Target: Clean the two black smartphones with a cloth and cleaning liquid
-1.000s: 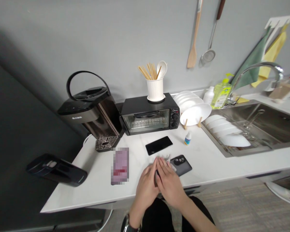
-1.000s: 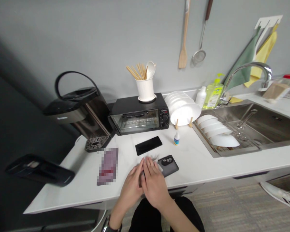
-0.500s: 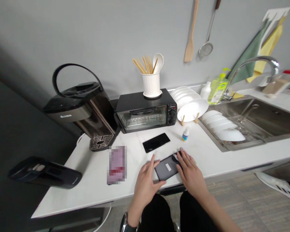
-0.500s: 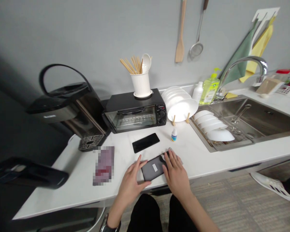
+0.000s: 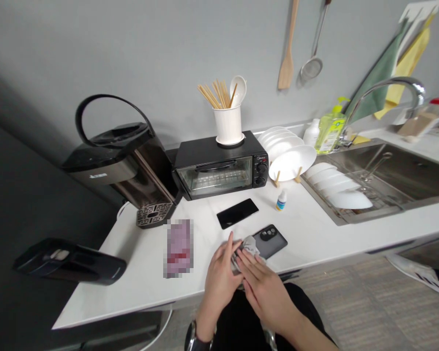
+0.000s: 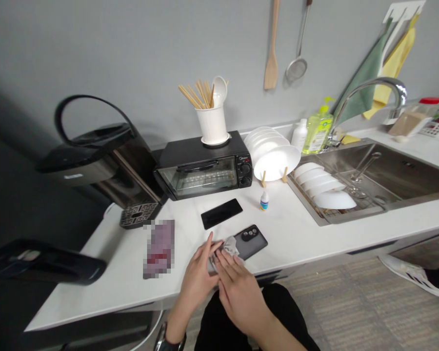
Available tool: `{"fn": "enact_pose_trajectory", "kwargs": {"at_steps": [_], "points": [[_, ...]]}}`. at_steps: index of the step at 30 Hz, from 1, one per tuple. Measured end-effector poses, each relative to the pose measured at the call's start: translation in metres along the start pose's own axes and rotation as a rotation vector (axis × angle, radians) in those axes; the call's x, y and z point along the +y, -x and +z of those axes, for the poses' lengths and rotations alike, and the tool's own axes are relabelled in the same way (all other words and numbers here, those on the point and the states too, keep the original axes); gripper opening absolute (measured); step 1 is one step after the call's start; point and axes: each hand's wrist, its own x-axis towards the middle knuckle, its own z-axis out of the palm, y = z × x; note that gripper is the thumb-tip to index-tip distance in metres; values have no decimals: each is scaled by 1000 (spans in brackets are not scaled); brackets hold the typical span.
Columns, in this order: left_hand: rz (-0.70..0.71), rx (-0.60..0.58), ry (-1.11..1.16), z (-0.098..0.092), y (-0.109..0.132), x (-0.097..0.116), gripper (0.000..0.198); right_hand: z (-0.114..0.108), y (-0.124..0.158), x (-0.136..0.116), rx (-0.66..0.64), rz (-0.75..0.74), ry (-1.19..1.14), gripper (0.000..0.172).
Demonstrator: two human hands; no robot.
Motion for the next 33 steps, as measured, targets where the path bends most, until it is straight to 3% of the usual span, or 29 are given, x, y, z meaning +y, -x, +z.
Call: {"fn": "enact_pose_trajectory", "kwargs": {"at_steps": [4,8,12,16,18,22,25,27,29,33], "points": [[-43,-5,-21,0,-3,5,122,-13,18,49,82,143,127,64],[-40,9,-34,1,-5,8,125,-10,10,81,141,231,181,60],[-27,17,-39,4,-6,4,121,10,-15,57,217,235,157,64],[-9,61,-70,6,-2,-3,102,17,-25,9,98,46,29,66],[-19,72,-84,5,-1,-3,103,10,-17,2,44,-10,-4,65],[-43,33,-57,2,-2,4,118,-11,13,42,-16,-16,34,58],[-50,25,-47,0,-6,9,117,-18,25,86,70,118,123,62],[-44,22,-50,1,-8,10,117,-14,19,98,145,212,150,65],[-32,14,-55,2,-9,8,116,-5,3,88,187,256,143,63],[22,16,-71,4,-7,2,102,15,-26,25,131,123,62,64]]}}
